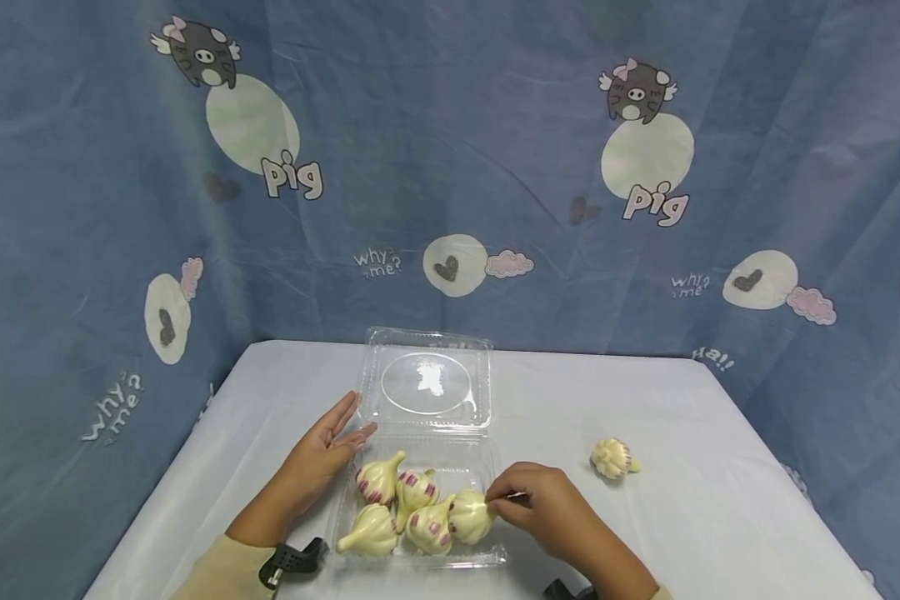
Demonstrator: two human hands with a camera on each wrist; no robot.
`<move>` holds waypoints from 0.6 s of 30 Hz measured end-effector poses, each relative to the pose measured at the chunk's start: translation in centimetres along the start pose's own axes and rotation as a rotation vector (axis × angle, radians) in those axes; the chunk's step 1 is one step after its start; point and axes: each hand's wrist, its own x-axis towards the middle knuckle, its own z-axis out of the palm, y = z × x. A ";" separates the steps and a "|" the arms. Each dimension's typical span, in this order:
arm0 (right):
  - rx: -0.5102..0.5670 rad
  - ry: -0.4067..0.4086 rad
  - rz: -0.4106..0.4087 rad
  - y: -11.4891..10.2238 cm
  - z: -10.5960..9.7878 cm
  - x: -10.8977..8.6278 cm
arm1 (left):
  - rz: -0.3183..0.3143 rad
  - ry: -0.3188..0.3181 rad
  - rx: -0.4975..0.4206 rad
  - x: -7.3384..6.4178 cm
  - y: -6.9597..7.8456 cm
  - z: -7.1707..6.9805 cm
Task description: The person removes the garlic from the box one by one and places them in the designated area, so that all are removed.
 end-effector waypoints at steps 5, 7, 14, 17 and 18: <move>0.060 0.009 0.016 0.2 -0.1 -0.1 | -0.003 0.002 -0.015 0.1 0.2 0.1; 0.071 0.015 0.022 0.3 -0.3 -0.1 | 0.002 0.000 -0.015 0.1 0.2 0.1; 0.086 0.036 0.049 0.6 -0.7 -0.2 | 0.012 -0.009 0.003 0.1 0.1 0.0; 0.104 0.050 0.064 0.7 -1.0 -0.3 | 0.008 -0.012 -0.003 0.1 -0.1 0.0; 0.111 0.055 0.072 0.7 -1.1 -0.3 | 0.008 -0.012 -0.007 0.1 -0.2 0.0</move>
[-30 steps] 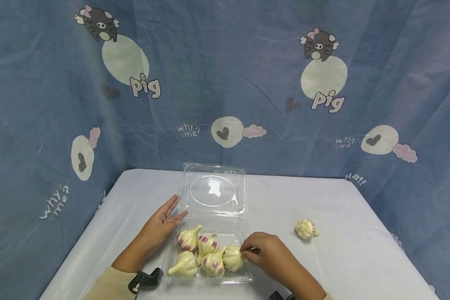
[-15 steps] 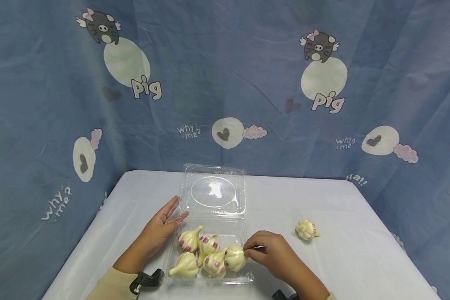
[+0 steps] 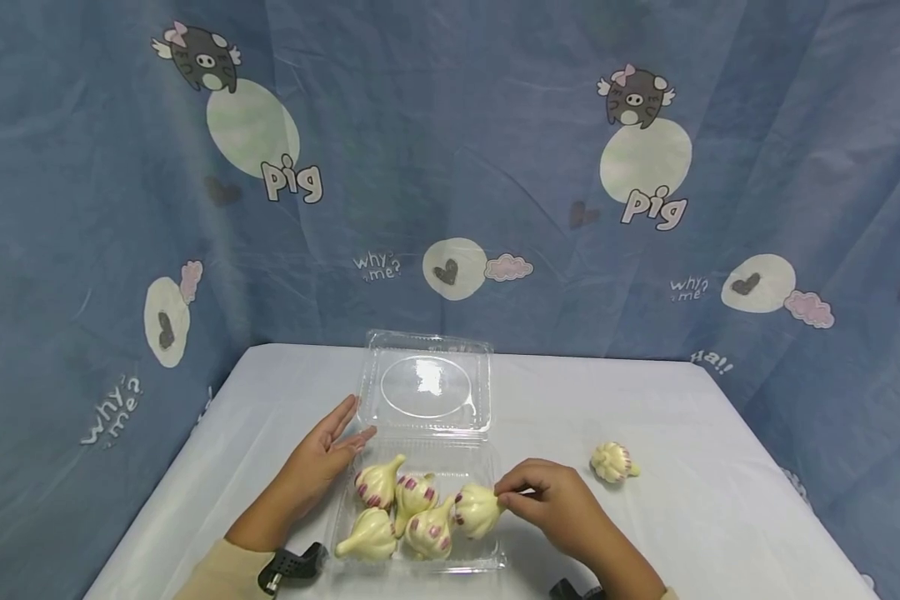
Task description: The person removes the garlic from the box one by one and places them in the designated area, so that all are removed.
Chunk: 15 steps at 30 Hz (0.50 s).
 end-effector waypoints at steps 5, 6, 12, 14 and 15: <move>0.023 0.028 0.037 0.1 -0.5 -0.3 | -0.002 0.002 -0.008 -0.2 -0.1 -0.1; 0.024 0.037 0.046 0.2 -0.6 -0.3 | -0.002 0.002 -0.010 -0.2 -0.1 -0.1; 0.038 0.093 0.083 0.8 -1.2 -0.6 | 0.003 0.003 -0.004 -0.1 -0.2 0.0; 0.049 0.103 0.090 0.9 -1.4 -0.7 | 0.006 0.004 0.002 0.0 -0.2 0.0; 0.053 0.107 0.094 1.0 -1.5 -0.8 | 0.008 0.005 0.003 -0.1 -0.2 0.0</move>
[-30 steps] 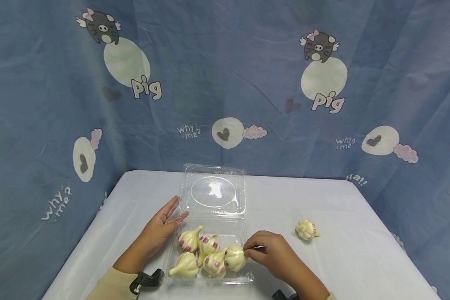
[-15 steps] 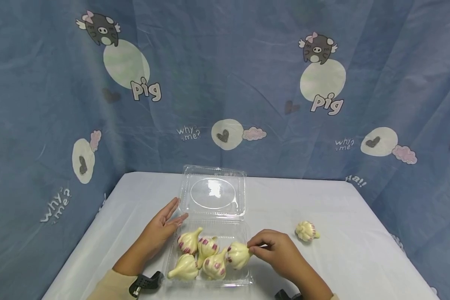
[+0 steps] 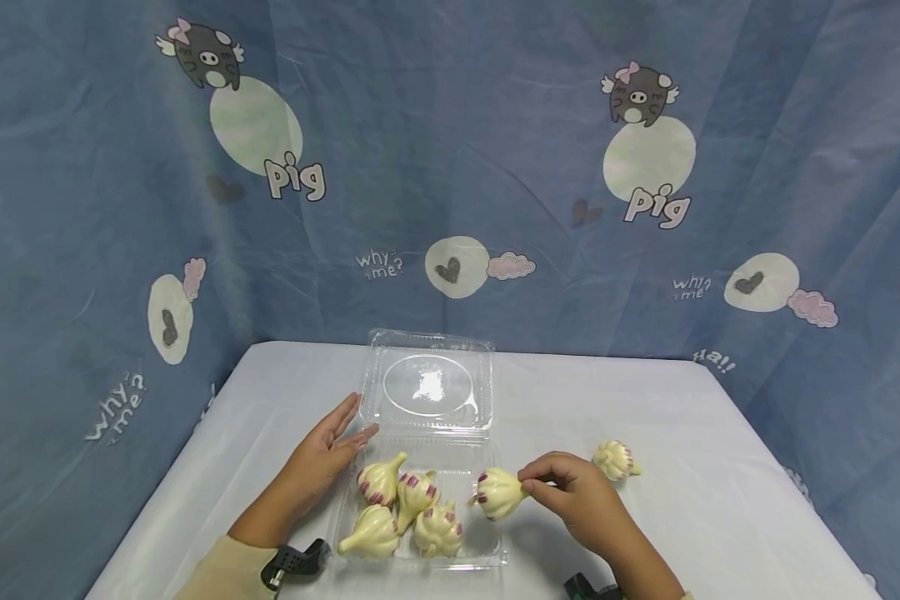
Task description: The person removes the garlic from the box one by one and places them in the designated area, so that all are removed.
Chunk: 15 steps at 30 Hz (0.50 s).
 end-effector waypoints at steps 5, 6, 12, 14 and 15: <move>0.023 0.045 -0.005 0.1 -0.5 -0.4 | 0.003 -0.002 -0.013 0.0 -0.1 0.0; 0.029 0.057 -0.006 0.0 -0.6 -0.4 | 0.004 -0.002 -0.017 0.0 -0.1 0.0; 0.012 0.126 0.027 0.0 -1.3 -0.6 | 0.011 -0.007 -0.008 0.2 -0.4 -0.2; 0.009 0.140 0.035 0.1 -1.6 -0.7 | 0.010 -0.006 0.005 0.1 -0.4 -0.2; 0.008 0.149 0.038 0.1 -1.7 -0.7 | 0.009 -0.004 0.010 0.1 -0.4 -0.3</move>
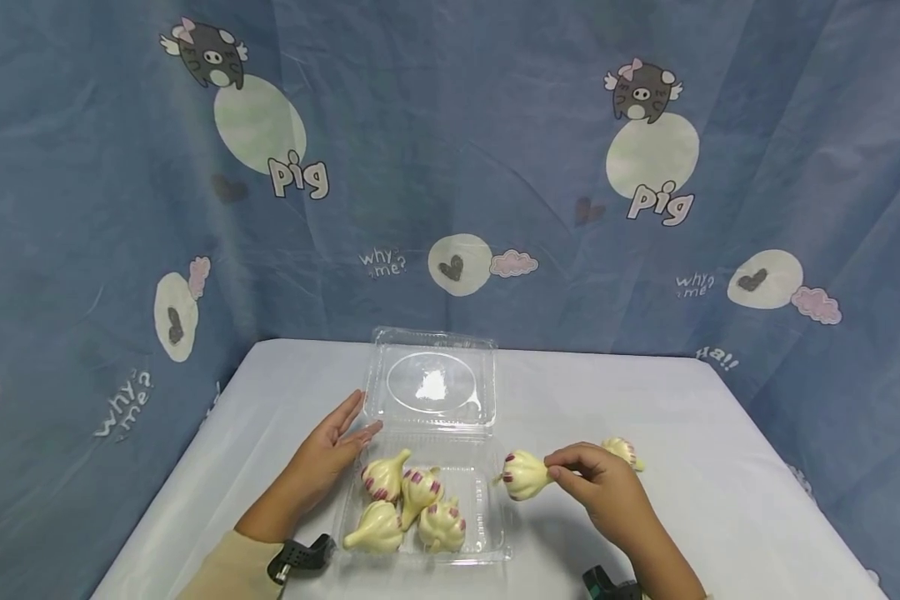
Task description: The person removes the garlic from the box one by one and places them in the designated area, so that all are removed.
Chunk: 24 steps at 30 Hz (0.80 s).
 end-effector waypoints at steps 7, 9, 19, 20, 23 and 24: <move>-0.026 0.079 0.035 0.4 -0.7 -0.2 | -0.012 0.012 0.015 0.0 0.4 0.3; -0.021 0.115 0.028 0.6 -0.9 -0.2 | -0.012 0.012 0.012 0.0 0.5 0.3; -0.070 0.215 0.045 1.7 -1.8 -0.1 | -0.010 0.012 -0.023 -0.1 0.4 0.4; -0.076 0.220 0.054 1.7 -1.9 -0.1 | -0.008 0.013 -0.026 -0.1 0.4 0.4; -0.096 0.236 0.084 1.8 -2.1 -0.2 | -0.004 0.011 -0.030 0.0 0.4 0.4; -0.099 0.242 0.095 1.9 -2.2 -0.2 | -0.002 0.010 -0.029 0.0 0.5 0.4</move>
